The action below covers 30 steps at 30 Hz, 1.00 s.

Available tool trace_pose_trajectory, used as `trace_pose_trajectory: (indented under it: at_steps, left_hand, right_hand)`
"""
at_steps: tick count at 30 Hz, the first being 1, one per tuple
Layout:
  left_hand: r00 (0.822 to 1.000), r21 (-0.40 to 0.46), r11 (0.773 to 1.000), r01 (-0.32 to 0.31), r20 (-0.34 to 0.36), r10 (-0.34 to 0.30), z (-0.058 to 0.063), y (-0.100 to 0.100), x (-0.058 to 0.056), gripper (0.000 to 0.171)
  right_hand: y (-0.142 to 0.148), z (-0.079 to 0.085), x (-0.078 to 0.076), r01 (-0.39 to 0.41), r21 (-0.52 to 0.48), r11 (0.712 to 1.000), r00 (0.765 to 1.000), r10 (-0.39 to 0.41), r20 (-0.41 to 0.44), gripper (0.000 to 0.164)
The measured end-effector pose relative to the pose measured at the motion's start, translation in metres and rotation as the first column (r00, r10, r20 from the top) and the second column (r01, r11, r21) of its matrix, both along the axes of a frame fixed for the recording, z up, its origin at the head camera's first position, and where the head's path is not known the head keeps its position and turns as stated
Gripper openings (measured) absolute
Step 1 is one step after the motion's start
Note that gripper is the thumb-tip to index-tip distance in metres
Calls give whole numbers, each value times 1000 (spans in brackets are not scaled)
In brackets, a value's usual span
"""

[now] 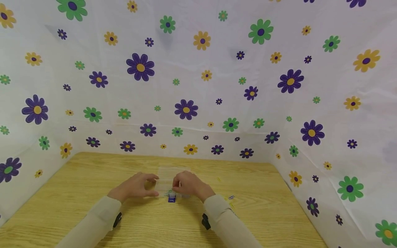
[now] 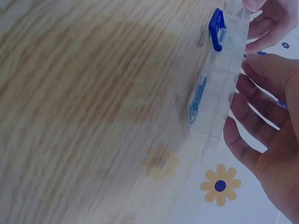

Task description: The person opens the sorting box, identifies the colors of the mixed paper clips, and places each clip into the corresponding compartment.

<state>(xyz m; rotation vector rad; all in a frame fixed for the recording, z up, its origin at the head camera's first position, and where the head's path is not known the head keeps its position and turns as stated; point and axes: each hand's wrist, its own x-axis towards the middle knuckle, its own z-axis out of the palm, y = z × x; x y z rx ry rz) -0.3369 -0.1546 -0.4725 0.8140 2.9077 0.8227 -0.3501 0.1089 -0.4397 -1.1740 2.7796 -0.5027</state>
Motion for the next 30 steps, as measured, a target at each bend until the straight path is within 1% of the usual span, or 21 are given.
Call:
trace_pose_trajectory:
  at_steps: [4,7,11,16,21,25,30]
  left_hand:
    - [1000,2,1000,1,0,-1,-1,0,-1,68]
    - [1000,3,1000,-3,0,3,-1,0,-1,69]
    - [1000,-1,1000,-21,7,21,-2,1,0,70]
    - [1000,-5,1000,-19,4,19,-2,1,1,70]
    - [999,-7,999,-33,8,33,-2,1,1,71]
    - [1000,-10,1000,-27,1,27,-1,0,1,72]
    - [1000,-17,1000,-24,-1,24,-1,0,2,73]
  right_hand:
    - [1,1,1,-8,-4,1000,1000,8,6,9]
    - [4,2,2,6,-3,1000,1000,-6,-5,9]
    - [16,7,3,29,-11,1000,998,-29,-48,8]
    - [42,13,-4,69,-32,997,994,-71,-82,7]
    - [73,18,-13,144,-63,988,986,-149,-79,6]
    - [99,15,-20,206,-90,974,976,-211,-47,7]
    - [121,8,-29,253,-92,963,966,-257,-26,8]
